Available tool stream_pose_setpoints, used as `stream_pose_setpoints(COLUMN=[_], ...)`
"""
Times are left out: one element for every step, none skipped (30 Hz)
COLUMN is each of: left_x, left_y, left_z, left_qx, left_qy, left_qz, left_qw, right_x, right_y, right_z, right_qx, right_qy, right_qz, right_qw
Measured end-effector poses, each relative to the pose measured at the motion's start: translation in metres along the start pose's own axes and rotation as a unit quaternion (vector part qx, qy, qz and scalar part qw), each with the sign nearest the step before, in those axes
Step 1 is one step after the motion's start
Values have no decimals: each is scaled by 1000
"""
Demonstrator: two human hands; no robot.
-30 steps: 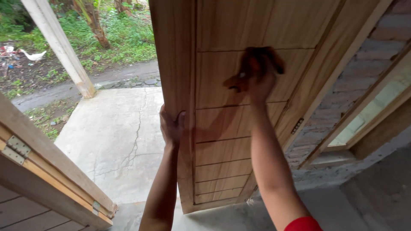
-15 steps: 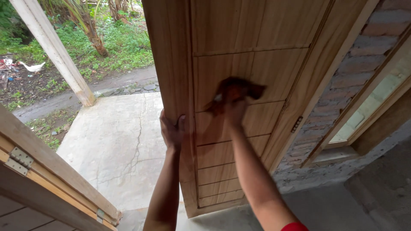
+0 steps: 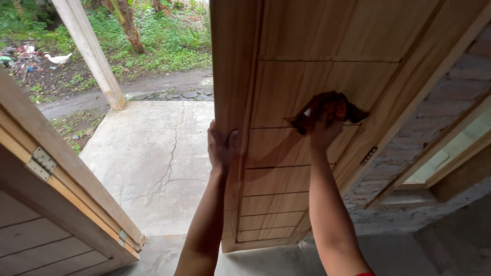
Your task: The person wipes the surface of a wooden door with a patterned cloth. They move the cloth across the panels and edges of the door in a systematic manner, covering the entire visible surface.
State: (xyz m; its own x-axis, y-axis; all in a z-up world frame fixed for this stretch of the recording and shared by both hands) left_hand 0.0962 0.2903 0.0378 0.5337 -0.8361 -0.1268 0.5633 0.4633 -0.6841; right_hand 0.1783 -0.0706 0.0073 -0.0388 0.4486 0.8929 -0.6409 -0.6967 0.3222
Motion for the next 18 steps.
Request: stream_pose_setpoints(left_x=[1,1,0,-1,-1,1,0,0,1,2,4,4,7,10,9,7,7,1], left_y=[1,1,0,-2,-3,-2,0,3,10,16,22,26,30,33,29,26,21,14], left_z=[0,1,1,2,1,1,0,-1,-3,-4,-3,-2,-2,-1,-1,-2,-2,1], left_qx=[-8,-16,-16,-14,-13,-14,-8,-1,-2,4,12,15,10,4,6,5,4,4], left_qy=[0,0,-2,1,7,6,11,17,15,25,36,35,43,52,50,51,50,47], left_qz=[-6,-12,-12,-12,-12,-12,-7,-2,1,-3,-9,-5,-20,-34,-35,-33,-31,-33], left_qw=[1000,1000,1000,1000,1000,1000,1000,1000,1000,1000,999,999,999,998,998,998,998,998], right_x=[44,94,75,54,31,64,104,144,154,164,176,168,159,150,162,174,186,212], right_y=[25,44,26,1,-23,-27,-32,-38,-49,-59,-70,-88,-103,-119,-116,-111,-105,-87], right_z=[-27,-58,-65,-68,-74,-107,-147,-189,-195,-202,-208,-193,-177,-160,-148,-136,-124,-124], right_qx=[-176,-335,-336,-251,-164,-164,-233,-299,-297,-298,-302,-302,-314,-326,-328,-349,-370,-371], right_qy=[14,25,27,54,80,81,179,274,276,287,296,296,279,262,262,243,225,227], right_qz=[-283,-532,-531,-570,-605,-605,-588,-560,-558,-555,-551,-548,-566,-584,-583,-584,-585,-585], right_qw=[943,777,778,781,775,775,754,722,724,721,719,722,709,696,696,691,686,684])
Point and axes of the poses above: each hand's wrist, its own z-axis towards the middle knuckle, its own x-axis out of the palm, y = z × x, the point moved 4 cm from there along z, towards the middle knuckle, and after that the axes turned 1 degree about -z, right-handed, at the moved point
